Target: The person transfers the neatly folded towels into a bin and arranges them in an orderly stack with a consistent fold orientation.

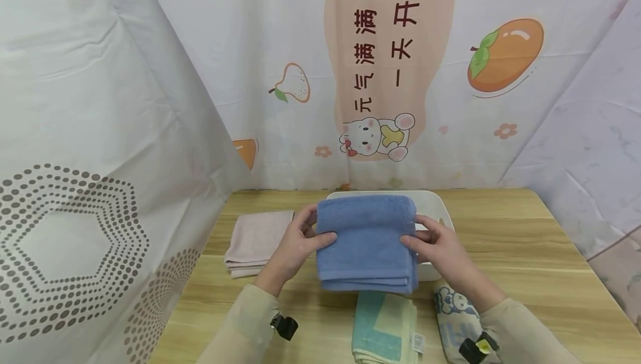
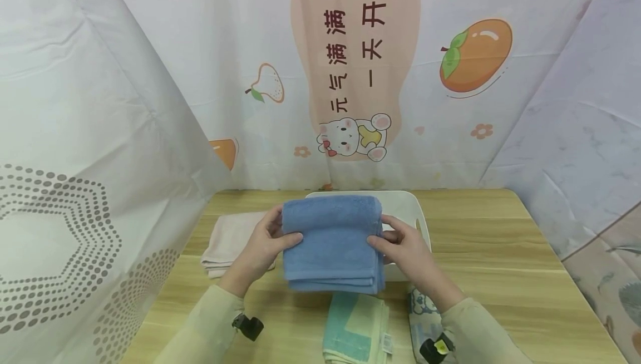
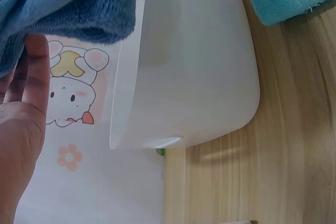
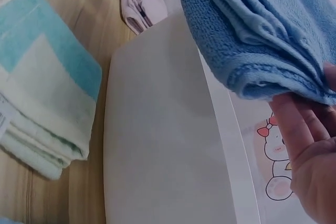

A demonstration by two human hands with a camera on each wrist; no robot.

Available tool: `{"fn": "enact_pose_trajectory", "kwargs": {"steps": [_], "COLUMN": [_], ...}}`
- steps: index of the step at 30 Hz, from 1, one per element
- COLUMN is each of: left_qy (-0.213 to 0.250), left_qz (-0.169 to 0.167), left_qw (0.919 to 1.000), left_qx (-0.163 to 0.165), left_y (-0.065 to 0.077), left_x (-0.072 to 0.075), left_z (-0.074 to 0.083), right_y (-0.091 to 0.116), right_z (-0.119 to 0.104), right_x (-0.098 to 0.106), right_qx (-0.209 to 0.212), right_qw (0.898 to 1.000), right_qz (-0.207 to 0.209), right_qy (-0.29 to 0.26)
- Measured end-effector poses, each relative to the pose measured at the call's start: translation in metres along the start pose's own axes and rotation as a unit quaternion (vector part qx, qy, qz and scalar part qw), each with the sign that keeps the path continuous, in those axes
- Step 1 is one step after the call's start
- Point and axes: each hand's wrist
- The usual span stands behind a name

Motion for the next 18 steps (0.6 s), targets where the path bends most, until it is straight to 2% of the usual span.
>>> {"fn": "enact_pose_trajectory", "kwargs": {"steps": [5,9,13,18], "left_qy": [0.05,0.109,0.142,0.132], "left_qz": [-0.035,-0.049,-0.041,-0.019], "left_qw": [0.9981,0.9926,0.9878,0.9882], "left_qx": [0.005,0.022,0.049,0.074], "left_y": [0.0,-0.001,-0.002,-0.006], "left_x": [0.006,0.009,0.011,0.011], "left_z": [-0.002,-0.004,-0.006,-0.007], "right_y": [-0.001,-0.001,-0.001,-0.004], "right_z": [0.001,0.001,0.0,0.001], "right_x": [0.001,0.003,0.003,0.002], "right_qx": [-0.015,-0.022,-0.028,-0.033], "right_qw": [1.0,0.999,0.997,0.99], "right_qz": [0.01,0.009,0.001,-0.019], "right_qy": [-0.019,-0.045,-0.076,-0.134]}}
Point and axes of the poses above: each hand's wrist, its own y-axis away from the middle knuckle, its own x-axis out of the back of the hand, z = x × y, and after that the axes turned 12 degrees about y, right-handed
